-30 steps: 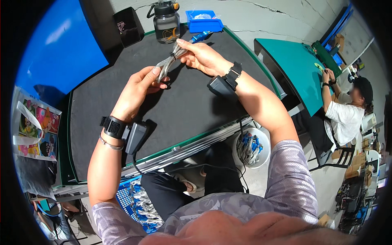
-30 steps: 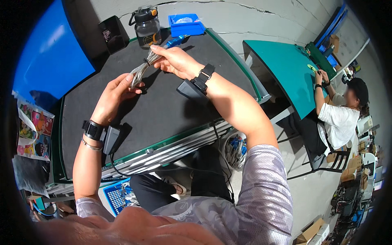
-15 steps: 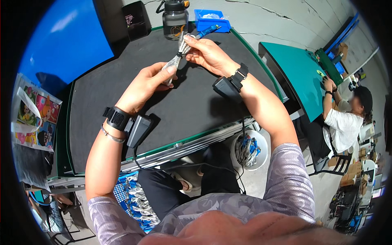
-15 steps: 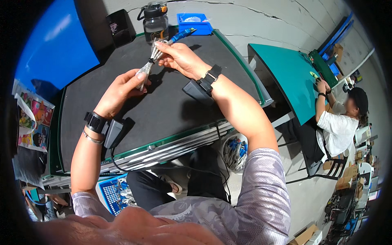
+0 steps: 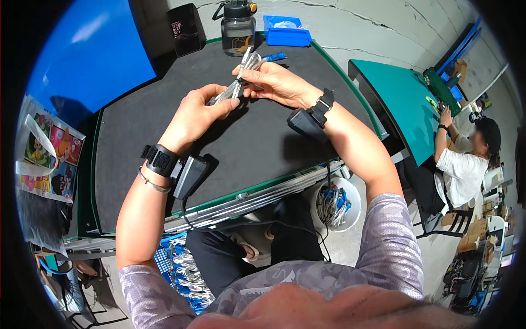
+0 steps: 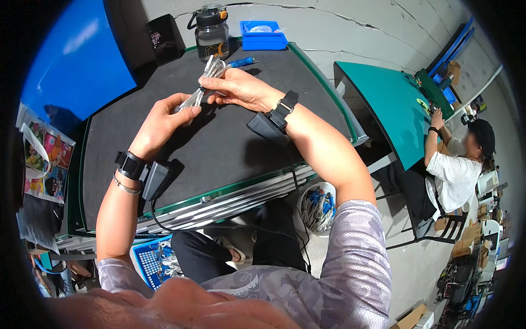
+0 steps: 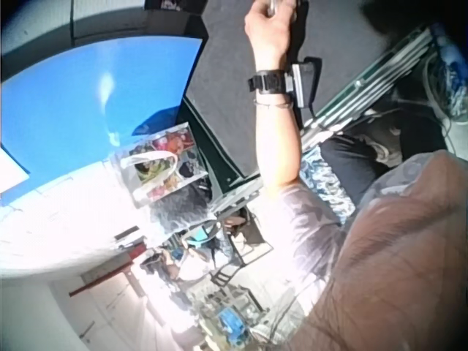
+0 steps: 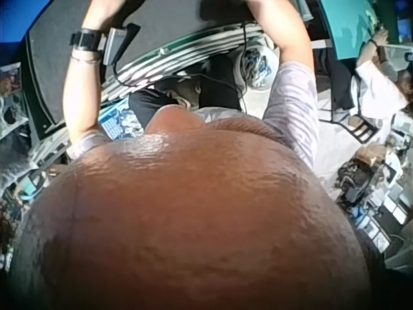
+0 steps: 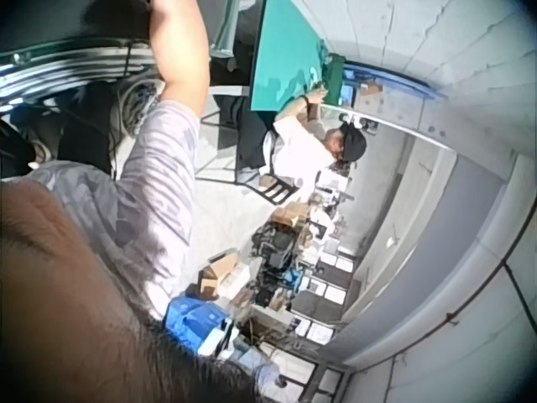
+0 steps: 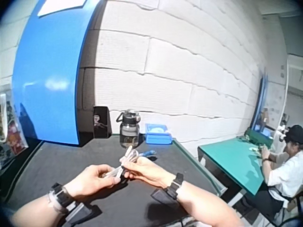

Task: Person is assembling or testing a white cable with a blue connector at a workshop workbench.

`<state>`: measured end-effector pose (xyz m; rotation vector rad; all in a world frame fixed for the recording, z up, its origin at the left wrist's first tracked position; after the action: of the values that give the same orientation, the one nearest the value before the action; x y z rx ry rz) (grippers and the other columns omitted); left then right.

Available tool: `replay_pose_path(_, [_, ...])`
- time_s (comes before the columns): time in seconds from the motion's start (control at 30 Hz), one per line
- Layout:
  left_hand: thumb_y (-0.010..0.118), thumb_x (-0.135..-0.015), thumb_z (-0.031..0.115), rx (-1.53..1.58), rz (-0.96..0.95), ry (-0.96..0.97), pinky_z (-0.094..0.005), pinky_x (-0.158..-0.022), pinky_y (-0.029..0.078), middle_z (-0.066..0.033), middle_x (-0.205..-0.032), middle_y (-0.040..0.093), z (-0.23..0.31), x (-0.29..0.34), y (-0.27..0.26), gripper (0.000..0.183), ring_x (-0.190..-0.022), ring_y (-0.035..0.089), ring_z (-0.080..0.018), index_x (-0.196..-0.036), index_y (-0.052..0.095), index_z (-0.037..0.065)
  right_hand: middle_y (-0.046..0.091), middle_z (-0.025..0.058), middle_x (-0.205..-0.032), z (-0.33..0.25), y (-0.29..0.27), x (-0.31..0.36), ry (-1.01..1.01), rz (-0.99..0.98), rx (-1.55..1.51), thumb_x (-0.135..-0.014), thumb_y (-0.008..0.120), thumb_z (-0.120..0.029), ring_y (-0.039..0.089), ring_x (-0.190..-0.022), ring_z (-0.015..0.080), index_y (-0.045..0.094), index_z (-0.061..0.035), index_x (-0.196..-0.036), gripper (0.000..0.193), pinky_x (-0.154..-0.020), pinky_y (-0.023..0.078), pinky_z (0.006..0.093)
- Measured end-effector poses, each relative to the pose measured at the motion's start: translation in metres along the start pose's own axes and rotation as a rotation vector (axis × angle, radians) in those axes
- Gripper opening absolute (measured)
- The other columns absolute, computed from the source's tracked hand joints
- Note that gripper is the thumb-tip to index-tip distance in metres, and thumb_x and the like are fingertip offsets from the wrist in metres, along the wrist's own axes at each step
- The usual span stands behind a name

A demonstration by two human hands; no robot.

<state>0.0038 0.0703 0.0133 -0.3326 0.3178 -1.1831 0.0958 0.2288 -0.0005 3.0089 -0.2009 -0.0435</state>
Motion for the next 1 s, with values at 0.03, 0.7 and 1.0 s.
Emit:
replay_pose_path(0.03, [0.07, -0.088, 0.027, -0.028, -0.011, -0.003, -0.0224, -0.07, 0.041, 0.0023, -0.086, 0.058, 0.002, 0.001, 0.001, 0.038, -0.076, 0.049, -0.0052, -0.113, 0.062, -0.001, 0.063, 0.002, -0.097, 0.0, 0.001, 0.0, 0.003, -0.002, -0.001, -0.094, 0.065, -0.034, 0.061, -0.081, 0.0071, 0.057, -0.005, -0.122, 0.041, -0.074, 0.05, 0.0204])
replay_pose_path(0.7, [0.067, -0.092, 0.026, 0.12, -0.09, -0.025, -0.0255, -0.079, 0.05, -0.0041, -0.094, 0.066, 0.003, 0.002, 0.004, 0.039, -0.083, 0.062, -0.0101, -0.118, 0.061, -0.003, 0.063, 0.0035, -0.104, -0.013, 0.007, 0.007, -0.106, -0.025, 0.008, -0.093, 0.066, -0.018, 0.063, -0.097, 0.0126, 0.05, -0.0042, -0.127, 0.04, -0.09, 0.051, 0.0299])
replay_pose_path(1.0, [0.061, -0.096, 0.032, 0.392, -0.182, -0.068, -0.0266, -0.081, 0.051, -0.0059, -0.096, 0.066, -0.005, 0.001, 0.01, 0.038, -0.083, 0.063, -0.012, -0.117, 0.061, 0.001, 0.064, 0.0033, -0.1, -0.007, 0.006, 0.002, -0.129, -0.022, -0.074, -0.092, 0.068, -0.028, 0.061, -0.089, 0.0097, 0.056, -0.0053, -0.121, 0.039, -0.083, 0.052, 0.0259])
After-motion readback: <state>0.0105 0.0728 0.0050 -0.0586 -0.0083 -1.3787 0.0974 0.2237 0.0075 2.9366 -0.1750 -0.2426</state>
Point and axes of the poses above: each hand's wrist, its own x-axis away from the middle knuckle, its own y-axis out of the palm, z = x × y, the point moved 5 cm from there along -x, towards the middle knuckle
